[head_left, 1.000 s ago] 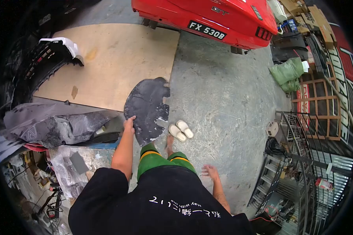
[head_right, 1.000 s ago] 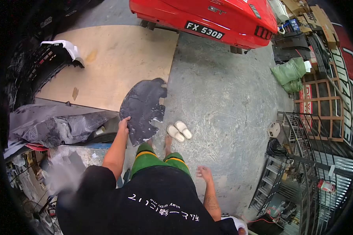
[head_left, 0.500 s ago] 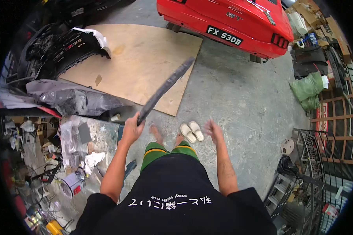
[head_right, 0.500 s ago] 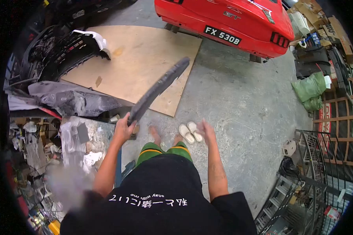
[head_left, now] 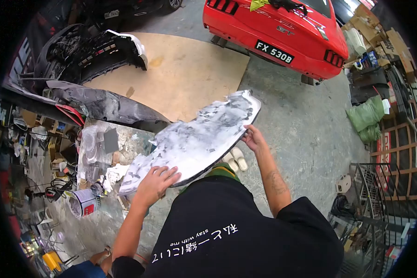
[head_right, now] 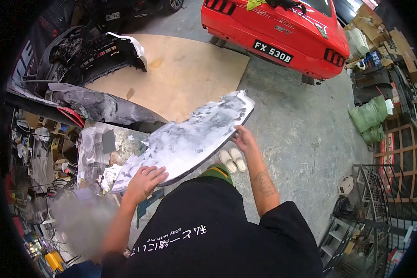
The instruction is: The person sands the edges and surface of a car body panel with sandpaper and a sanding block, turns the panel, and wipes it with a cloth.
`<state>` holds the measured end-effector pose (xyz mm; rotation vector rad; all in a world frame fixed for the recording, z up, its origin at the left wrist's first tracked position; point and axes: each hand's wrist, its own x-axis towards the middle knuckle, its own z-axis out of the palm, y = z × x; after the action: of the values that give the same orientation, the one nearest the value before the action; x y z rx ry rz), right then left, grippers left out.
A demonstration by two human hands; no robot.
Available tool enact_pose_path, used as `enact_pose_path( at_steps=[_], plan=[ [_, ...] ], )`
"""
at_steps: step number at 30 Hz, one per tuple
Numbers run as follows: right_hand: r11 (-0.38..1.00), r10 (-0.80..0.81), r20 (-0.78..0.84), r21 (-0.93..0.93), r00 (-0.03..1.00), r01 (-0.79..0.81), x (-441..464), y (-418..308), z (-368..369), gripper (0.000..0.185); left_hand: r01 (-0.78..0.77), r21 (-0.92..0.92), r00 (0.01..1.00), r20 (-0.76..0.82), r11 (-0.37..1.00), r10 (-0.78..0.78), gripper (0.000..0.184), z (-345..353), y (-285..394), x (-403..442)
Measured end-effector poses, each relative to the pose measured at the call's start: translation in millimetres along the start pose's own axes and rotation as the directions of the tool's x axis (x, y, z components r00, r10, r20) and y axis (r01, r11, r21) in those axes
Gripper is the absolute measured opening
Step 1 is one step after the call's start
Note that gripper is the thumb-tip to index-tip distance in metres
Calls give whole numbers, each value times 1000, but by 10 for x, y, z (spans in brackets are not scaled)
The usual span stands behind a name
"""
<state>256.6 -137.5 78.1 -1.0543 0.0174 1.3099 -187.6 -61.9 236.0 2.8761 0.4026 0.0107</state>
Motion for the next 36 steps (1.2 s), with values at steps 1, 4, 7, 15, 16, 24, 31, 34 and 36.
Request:
enact_pose_path(
  at_steps=[1, 4, 7, 15, 16, 24, 31, 34, 36],
  plan=[
    [999, -31, 8, 45, 999, 31, -65, 117, 19, 31, 63, -52, 998, 29, 997, -62, 67, -29, 41, -89],
    [991, -97, 41, 92, 994, 93, -232, 360, 0, 34, 170, -101, 985, 54, 980, -165, 80, 10, 136, -347],
    [971, -226, 94, 103, 970, 216, -328, 566, -79, 36, 260, -189, 965, 10, 947, -263, 82, -1, 302, -669],
    [921, -382, 77, -48, 921, 386, -1083, -1696, -2010, 47, 384, -551, 730, -310, 741, -609, 49, 569, 945, -645],
    [901, -431, 40, -38, 902, 432, -1256, -1767, -1886, 49, 431, -590, 652, -320, 683, -688, 47, 829, 789, -827],
    [754, -648, 28, -110, 761, 647, -2131, -1848, -1646, 58, 908, -335, 163, -272, 252, -948, 65, 2016, 27, -1151],
    [759, -649, 79, -10, 757, 651, -1941, -1693, -1463, 55, 949, -297, 55, -163, 102, -985, 65, 2490, -109, -1117],
    [811, -583, 110, 19, 805, 584, -1654, -1533, -1093, 55, 870, -442, 105, -265, 218, -959, 55, 2753, -245, -1272],
    [848, -525, 185, 36, 831, 528, -1354, -1380, -1003, 56, 744, -593, 100, -356, 308, -929, 52, 2703, -211, -1419]
  ],
)
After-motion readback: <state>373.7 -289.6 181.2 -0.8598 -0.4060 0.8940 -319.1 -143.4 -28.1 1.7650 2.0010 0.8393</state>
